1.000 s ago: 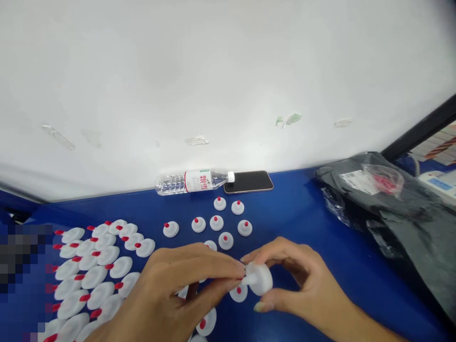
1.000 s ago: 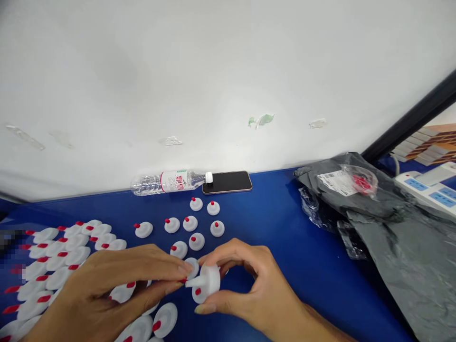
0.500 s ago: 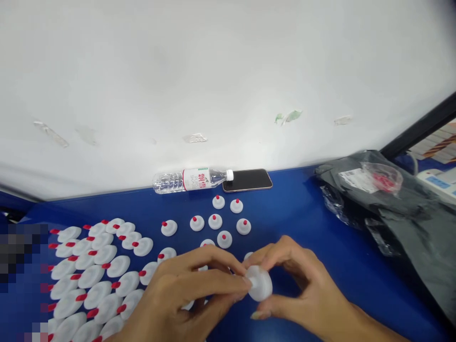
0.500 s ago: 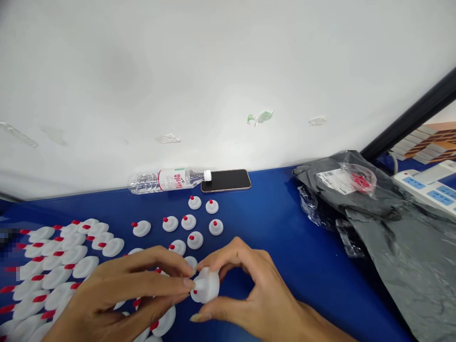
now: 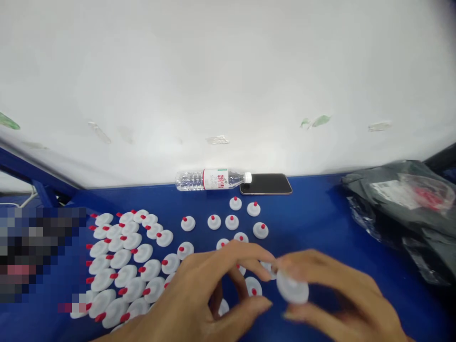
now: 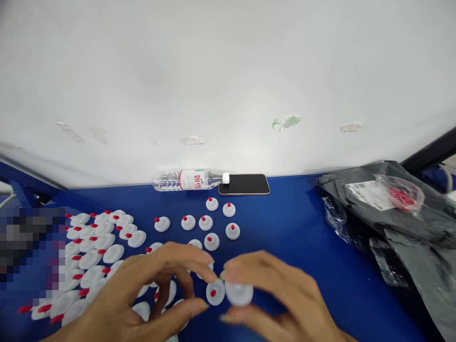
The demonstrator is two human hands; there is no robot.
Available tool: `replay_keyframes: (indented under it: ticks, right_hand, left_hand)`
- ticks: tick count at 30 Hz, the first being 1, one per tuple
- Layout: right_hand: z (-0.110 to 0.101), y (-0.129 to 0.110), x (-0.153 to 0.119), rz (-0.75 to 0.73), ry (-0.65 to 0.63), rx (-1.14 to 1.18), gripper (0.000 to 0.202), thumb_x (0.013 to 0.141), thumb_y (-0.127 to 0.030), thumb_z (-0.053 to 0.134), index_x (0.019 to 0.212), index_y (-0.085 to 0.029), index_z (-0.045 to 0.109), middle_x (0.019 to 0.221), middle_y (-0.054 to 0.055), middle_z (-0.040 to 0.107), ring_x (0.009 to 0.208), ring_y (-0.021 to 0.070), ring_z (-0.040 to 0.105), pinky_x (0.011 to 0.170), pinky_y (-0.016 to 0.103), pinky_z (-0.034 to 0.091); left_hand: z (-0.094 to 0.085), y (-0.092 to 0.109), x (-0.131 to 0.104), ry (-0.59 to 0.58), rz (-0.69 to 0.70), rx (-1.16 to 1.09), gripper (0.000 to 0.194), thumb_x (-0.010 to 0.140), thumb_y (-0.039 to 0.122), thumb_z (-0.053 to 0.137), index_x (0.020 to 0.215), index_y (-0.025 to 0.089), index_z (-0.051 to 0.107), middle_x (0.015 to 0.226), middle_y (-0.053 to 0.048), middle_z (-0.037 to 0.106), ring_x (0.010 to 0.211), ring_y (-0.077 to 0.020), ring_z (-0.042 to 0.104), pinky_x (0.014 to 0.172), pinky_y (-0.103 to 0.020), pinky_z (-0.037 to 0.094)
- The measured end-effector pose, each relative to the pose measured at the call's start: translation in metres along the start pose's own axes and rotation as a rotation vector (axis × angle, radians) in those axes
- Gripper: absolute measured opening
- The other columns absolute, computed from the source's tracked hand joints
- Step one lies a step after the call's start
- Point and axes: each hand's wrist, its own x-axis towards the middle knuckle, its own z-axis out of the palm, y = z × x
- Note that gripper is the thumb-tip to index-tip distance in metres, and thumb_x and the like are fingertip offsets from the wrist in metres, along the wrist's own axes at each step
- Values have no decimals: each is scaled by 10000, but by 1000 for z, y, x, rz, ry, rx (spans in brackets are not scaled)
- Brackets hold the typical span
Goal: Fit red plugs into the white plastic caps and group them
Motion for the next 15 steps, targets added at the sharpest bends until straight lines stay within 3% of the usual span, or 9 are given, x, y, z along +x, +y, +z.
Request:
replay_keyframes:
  ticks: [4, 8, 11, 15]
  right_hand:
    - [-19, 23, 8, 240, 201, -264, 283, 907, -480, 819, 1153, -382, 717, 1133, -55, 824, 1022, 189, 798, 907, 252, 636]
    - [-27, 53, 12, 476, 112, -299, 305, 888, -544, 802, 1141, -385, 741, 1181, -48, 810, 984, 228, 783, 682, 288, 625]
    - [-22, 67, 12, 535, 64, -245, 278, 893, -542, 787, 1095, -358, 740, 1191, -34, 817, 1062, 255, 781, 772, 327, 643]
    - [-12, 71, 13, 509, 71, -203, 312, 903, -599, 749, 965, -296, 703, 1235, 23, 818, 1108, 293, 782, 917, 408, 646]
  left_hand:
    - [-16, 12, 3, 177, 58, 196, 306, 961, 188, 659, 1109, 451, 707, 950, 129, 778, 614, -42, 648, 527, -70, 510]
    - [-43, 18, 11, 295, 120, 228, 213, 997, 222, 629, 1004, 403, 740, 830, 104, 744, 635, -61, 655, 547, -108, 516]
    - [-67, 19, 18, 420, 134, 253, 142, 1014, 278, 646, 949, 341, 755, 837, 74, 746, 602, -69, 601, 497, -165, 464]
    - [-95, 24, 21, 644, 140, 336, 128, 1005, 361, 663, 926, 332, 759, 865, 66, 745, 599, -105, 536, 503, -250, 422]
